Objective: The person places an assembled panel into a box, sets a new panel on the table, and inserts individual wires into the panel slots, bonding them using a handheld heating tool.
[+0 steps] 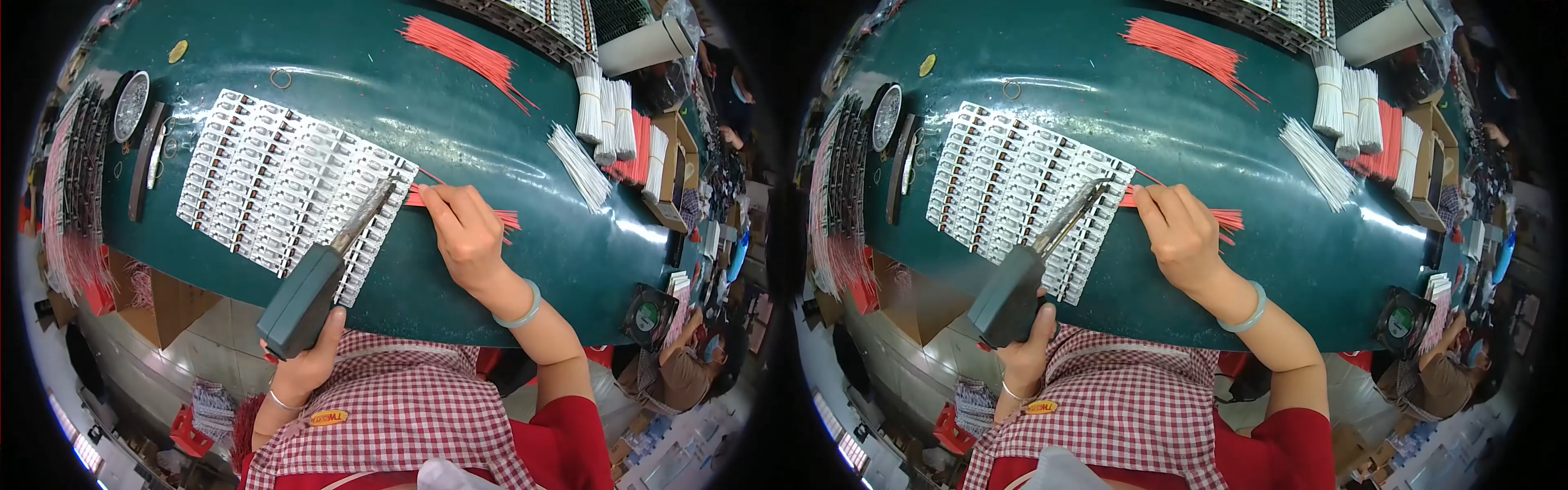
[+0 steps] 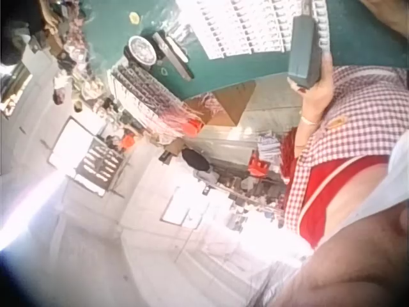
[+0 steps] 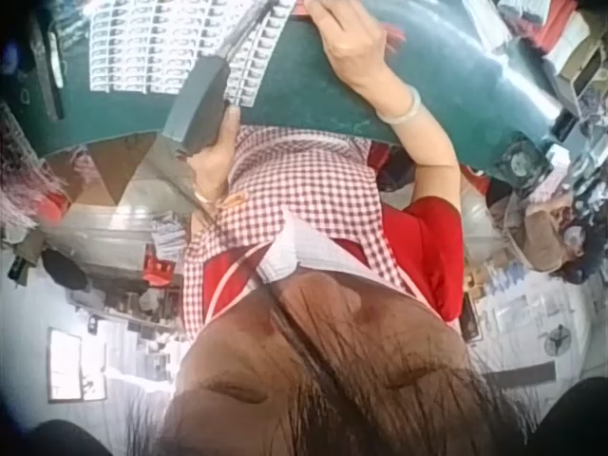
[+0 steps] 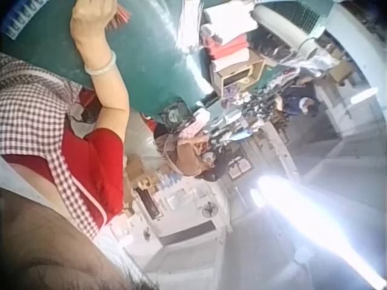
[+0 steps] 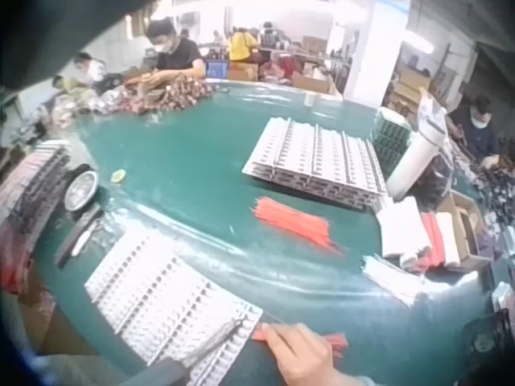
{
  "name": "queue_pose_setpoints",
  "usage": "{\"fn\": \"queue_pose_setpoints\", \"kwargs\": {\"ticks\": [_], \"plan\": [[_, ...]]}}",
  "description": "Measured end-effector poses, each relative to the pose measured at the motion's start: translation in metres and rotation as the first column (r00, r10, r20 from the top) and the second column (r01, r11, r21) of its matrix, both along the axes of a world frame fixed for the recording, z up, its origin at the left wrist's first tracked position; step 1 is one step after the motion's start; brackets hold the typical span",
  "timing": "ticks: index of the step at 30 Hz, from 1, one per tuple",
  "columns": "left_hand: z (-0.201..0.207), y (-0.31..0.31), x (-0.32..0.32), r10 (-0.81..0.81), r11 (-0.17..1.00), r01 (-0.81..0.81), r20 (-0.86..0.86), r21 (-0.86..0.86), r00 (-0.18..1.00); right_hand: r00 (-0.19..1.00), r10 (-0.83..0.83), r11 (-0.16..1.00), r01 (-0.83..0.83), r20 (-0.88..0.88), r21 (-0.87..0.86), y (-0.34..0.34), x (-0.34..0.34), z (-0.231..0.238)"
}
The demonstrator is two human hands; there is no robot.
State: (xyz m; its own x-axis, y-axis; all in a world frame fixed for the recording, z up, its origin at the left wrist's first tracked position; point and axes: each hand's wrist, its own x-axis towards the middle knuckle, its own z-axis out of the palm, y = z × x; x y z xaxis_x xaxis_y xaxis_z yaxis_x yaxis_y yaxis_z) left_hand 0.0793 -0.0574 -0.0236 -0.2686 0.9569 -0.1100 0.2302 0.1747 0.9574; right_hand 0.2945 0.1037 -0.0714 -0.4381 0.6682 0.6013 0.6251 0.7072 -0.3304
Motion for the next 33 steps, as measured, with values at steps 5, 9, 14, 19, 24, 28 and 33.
{"fn": "queue_pose_setpoints", "kwargs": {"ticks": [5, 9, 14, 19, 24, 28, 33], "plan": [[-0.002, 0.012, 0.001, -0.159, 0.97, 0.221, -0.42, 0.104, 0.893, 1.0, -0.004, 1.0, 0.004, 0.016, -0.002, 0.001, -0.001, 0.0], [0.001, 0.021, 0.01, -0.081, 0.995, 0.092, -0.186, 0.05, 0.979, 1.0, -0.012, 1.0, 0.012, 0.019, -0.012, 0.0, -0.003, 0.0], [0.01, 0.035, 0.014, -0.035, 0.998, 0.044, -0.216, 0.037, 0.976, 0.999, -0.019, 0.999, 0.02, 0.041, -0.029, 0.001, -0.004, 0.002], [0.009, 0.04, 0.016, -0.058, 0.995, 0.075, -0.229, 0.067, 0.972, 0.997, -0.03, 0.999, 0.031, 0.066, -0.019, 0.001, -0.004, 0.002], [0.004, 0.035, 0.01, -0.071, 0.994, 0.092, -0.261, 0.066, 0.963, 0.995, -0.042, 0.999, 0.043, 0.086, -0.006, 0.001, -0.005, 0.003], [-0.006, 0.015, 0.003, -0.183, 0.968, 0.245, -0.522, 0.053, 0.833, 0.995, -0.048, 0.999, 0.048, 0.09, 0.0, 0.001, -0.005, 0.003], [-0.004, 0.012, 0.005, -0.048, 0.998, 0.055, -0.151, 0.042, 0.987, 0.994, -0.065, 0.998, 0.065, 0.09, 0.009, 0.0, -0.007, 0.004]]}}
